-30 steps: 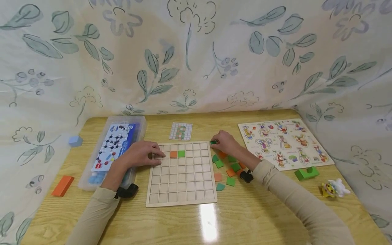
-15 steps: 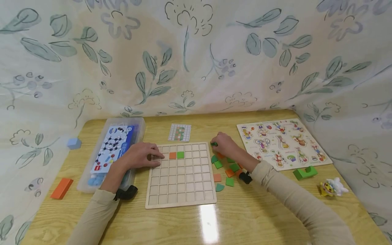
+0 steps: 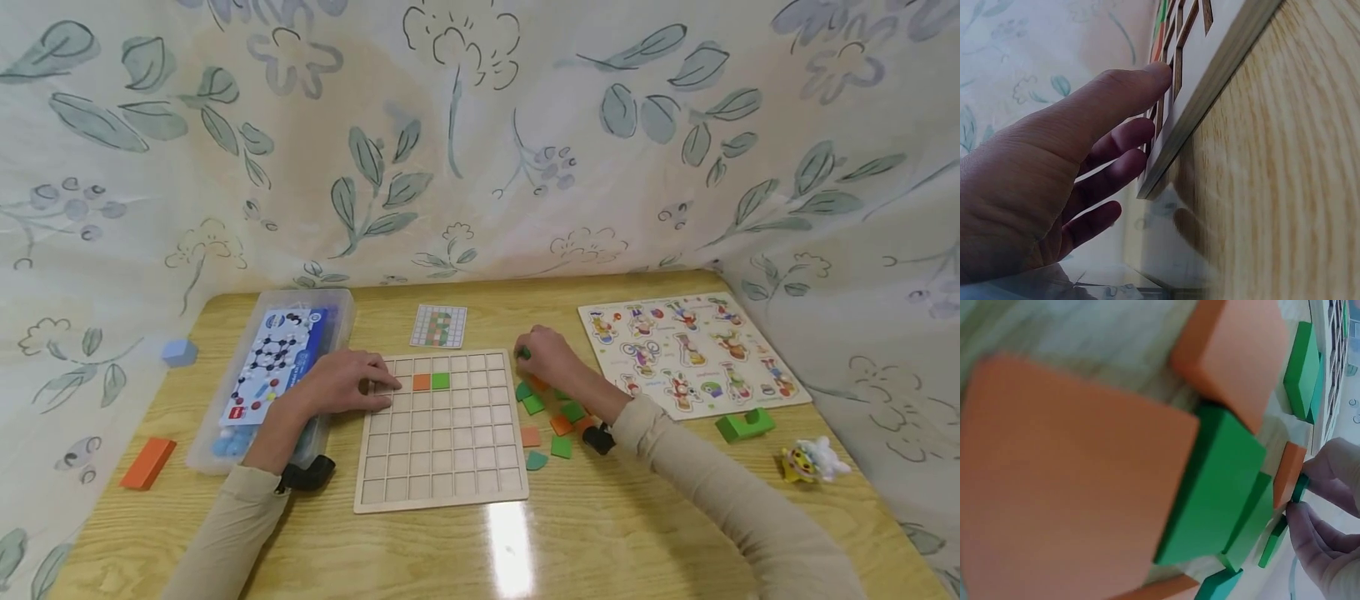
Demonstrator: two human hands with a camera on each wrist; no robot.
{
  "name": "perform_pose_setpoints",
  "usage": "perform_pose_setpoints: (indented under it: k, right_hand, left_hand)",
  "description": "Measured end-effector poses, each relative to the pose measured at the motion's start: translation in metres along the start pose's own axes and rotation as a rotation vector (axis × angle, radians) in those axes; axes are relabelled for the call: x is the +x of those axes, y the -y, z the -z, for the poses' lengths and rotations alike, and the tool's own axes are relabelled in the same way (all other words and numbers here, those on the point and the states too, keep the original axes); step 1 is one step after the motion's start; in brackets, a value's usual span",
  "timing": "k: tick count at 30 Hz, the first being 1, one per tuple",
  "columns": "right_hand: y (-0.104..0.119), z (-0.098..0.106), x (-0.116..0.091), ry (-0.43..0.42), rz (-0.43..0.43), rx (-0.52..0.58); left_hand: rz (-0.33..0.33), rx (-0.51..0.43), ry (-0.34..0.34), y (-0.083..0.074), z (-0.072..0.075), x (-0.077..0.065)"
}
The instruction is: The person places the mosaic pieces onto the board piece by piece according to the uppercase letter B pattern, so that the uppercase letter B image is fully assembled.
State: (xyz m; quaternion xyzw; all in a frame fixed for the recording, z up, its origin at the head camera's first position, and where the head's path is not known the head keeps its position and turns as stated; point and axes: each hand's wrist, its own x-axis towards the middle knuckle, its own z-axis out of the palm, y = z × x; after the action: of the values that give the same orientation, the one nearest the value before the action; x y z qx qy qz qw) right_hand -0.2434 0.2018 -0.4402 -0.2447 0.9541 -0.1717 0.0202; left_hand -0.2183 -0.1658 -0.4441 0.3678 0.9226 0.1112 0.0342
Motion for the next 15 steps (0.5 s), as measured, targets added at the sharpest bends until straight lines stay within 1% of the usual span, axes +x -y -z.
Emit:
perform_pose_setpoints:
  k: [3,6,12,15]
  right_hand:
    - [0.002,-0.001,0.003,-0.024,-0.004,0.065]
    - [0.012,-0.002,0.004,-0.029,0.021,0.140]
    - [0.042,-0.016,0.006,-0.014,0.203,0.204]
    - [0.053,-0.024,0.010,-0.021,0.293,0.217]
  left_hand:
    - [0.000,0.008,-0.001,0.001,0.000,-0.001]
    - [-0.003,0.007,0.001,0.001,0.000,-0.001]
    - [0.000,0.007,-0.001,0.002,-0.001,-0.001]
    - [0.001,0.014,-0.003,0.002,-0.001,0.000]
